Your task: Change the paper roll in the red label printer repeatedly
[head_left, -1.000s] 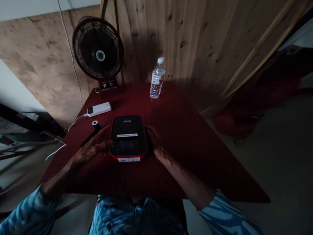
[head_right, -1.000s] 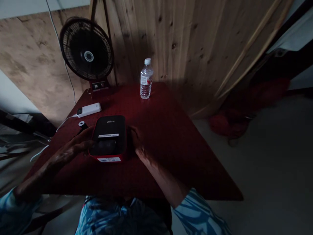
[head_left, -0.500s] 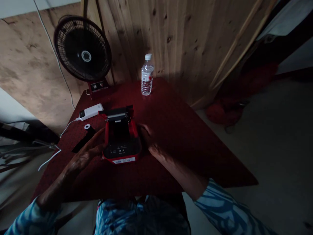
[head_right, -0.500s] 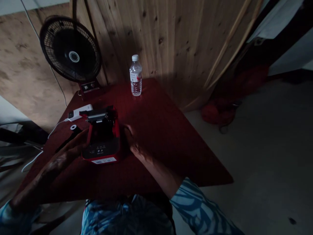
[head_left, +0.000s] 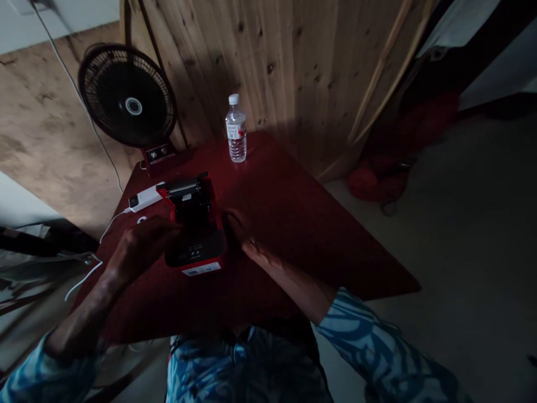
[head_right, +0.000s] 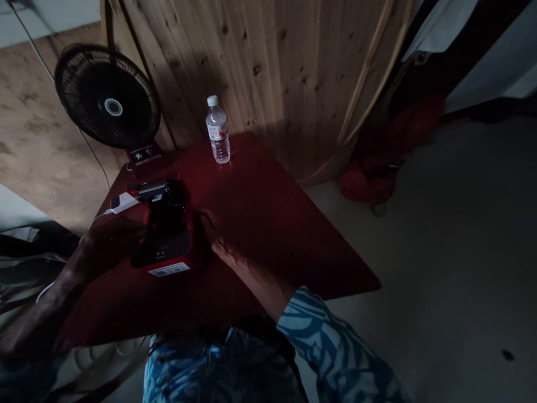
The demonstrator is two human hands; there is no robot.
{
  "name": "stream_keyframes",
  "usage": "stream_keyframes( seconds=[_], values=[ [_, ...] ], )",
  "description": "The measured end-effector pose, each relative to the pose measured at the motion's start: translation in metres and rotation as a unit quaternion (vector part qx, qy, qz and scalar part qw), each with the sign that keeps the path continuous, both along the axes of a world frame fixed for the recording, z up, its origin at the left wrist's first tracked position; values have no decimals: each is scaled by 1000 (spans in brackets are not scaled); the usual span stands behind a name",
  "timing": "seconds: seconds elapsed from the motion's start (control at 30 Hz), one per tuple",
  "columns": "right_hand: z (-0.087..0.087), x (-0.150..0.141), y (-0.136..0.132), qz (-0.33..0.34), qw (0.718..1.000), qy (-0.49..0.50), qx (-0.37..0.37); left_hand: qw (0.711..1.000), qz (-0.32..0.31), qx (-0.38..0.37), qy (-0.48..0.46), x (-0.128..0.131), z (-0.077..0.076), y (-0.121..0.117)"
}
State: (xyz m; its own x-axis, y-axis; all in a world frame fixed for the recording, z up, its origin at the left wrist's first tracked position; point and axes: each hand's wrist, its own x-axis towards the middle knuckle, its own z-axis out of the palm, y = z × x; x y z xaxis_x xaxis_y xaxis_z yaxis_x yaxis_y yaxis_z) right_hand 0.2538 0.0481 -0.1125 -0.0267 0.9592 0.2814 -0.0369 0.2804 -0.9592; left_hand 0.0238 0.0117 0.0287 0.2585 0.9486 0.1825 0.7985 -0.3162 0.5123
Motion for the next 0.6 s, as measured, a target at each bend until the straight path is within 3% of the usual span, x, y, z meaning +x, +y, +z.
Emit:
stream_keyframes(
  seconds=[0.1, 0.23, 0.4, 0.6],
  values=[
    [-3, 0, 3, -7, 1000, -11, 2, 977, -69, 9, 200, 30, 10, 17],
    [-2, -2, 6, -8, 1000, -23, 4, 923, -68, -8, 378, 61, 7, 40],
    [3, -4, 7, -7, 1000, -2, -2, 912, -82, -3, 402, 70, 0, 45],
    [9, -2, 6, -11, 999, 21, -39, 906, -37, 1, 421, 68, 9, 39]
  ],
)
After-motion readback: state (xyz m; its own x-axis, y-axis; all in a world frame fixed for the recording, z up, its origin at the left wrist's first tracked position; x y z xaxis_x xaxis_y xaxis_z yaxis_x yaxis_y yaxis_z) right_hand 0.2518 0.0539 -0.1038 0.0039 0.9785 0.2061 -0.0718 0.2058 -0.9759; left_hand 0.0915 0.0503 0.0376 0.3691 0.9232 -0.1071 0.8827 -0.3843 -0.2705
